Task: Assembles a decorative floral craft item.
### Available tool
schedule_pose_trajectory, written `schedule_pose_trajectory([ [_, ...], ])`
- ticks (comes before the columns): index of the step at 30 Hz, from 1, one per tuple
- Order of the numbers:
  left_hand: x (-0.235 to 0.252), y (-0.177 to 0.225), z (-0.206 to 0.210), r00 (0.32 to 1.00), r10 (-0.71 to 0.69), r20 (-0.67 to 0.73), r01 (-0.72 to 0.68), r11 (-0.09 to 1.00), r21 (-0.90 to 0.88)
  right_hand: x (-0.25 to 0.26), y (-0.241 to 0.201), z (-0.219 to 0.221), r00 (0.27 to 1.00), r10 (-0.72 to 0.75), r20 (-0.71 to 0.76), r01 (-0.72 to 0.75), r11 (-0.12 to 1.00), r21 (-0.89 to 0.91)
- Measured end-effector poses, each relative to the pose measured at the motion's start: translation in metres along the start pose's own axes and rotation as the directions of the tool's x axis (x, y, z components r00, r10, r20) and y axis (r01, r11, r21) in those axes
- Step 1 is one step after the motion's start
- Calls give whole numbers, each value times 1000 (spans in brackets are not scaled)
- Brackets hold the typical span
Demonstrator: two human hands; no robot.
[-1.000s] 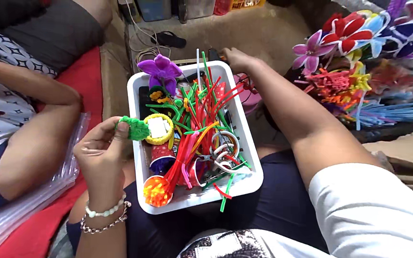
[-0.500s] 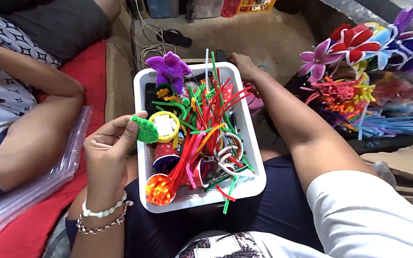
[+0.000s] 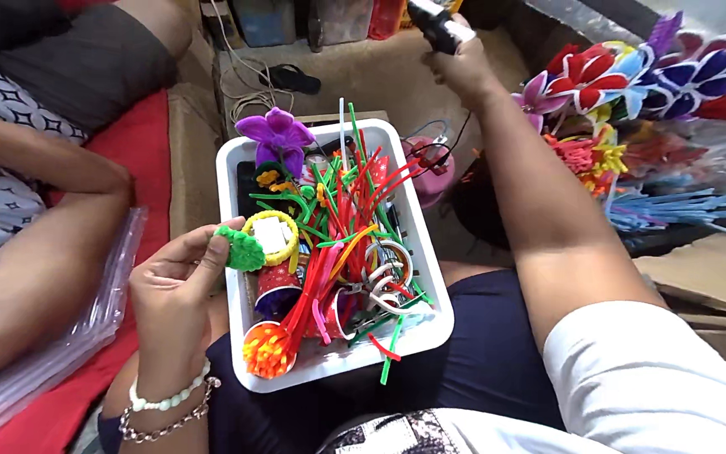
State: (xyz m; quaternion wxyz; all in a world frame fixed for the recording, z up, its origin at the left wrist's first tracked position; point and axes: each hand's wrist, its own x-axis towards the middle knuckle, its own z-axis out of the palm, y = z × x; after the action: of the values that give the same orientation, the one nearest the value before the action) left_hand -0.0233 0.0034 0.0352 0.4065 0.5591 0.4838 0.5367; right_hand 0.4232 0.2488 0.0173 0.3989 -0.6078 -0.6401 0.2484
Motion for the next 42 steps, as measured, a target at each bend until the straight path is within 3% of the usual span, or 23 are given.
schedule_pose_trajectory([
  [4, 0, -2, 1, 1000, 20, -3, -19, 1000, 9, -24, -28, -20, 995, 33, 98, -78, 864, 498],
  [7, 0, -1, 1, 1000, 7, -28, -7, 1000, 14, -45, -52, -32, 973, -55, 226, -96, 791, 604],
  [11, -2, 1, 0, 999, 10, -34, -10, 1000, -1, -77, -90, -30, 922, -170, 348, -105, 756, 646],
  [14, -4, 2, 2, 991, 135, 12, -135, 990, 41, -106, -117, -18, 875, -219, 432, -159, 713, 683],
  [18, -6, -3, 11, 859, 478, 181, -509, 835, 208, -141, -137, 6, 775, -281, 566, -306, 617, 725],
  [23, -25, 11, 43, 737, 559, 379, -669, 682, 295, -177, -146, 36, 669, -276, 690, -452, 586, 673],
  [28, -31, 15, 60, 696, 540, 473, -711, 610, 350, -198, -154, 59, 603, -275, 749, -479, 625, 616],
  [32, -30, 14, 61, 726, 478, 495, -687, 549, 477, -207, -162, 65, 590, -262, 763, -432, 696, 574],
  [42, -35, 8, 56, 714, 531, 457, -700, 522, 488, -207, -156, 67, 571, -326, 754, -490, 602, 631],
])
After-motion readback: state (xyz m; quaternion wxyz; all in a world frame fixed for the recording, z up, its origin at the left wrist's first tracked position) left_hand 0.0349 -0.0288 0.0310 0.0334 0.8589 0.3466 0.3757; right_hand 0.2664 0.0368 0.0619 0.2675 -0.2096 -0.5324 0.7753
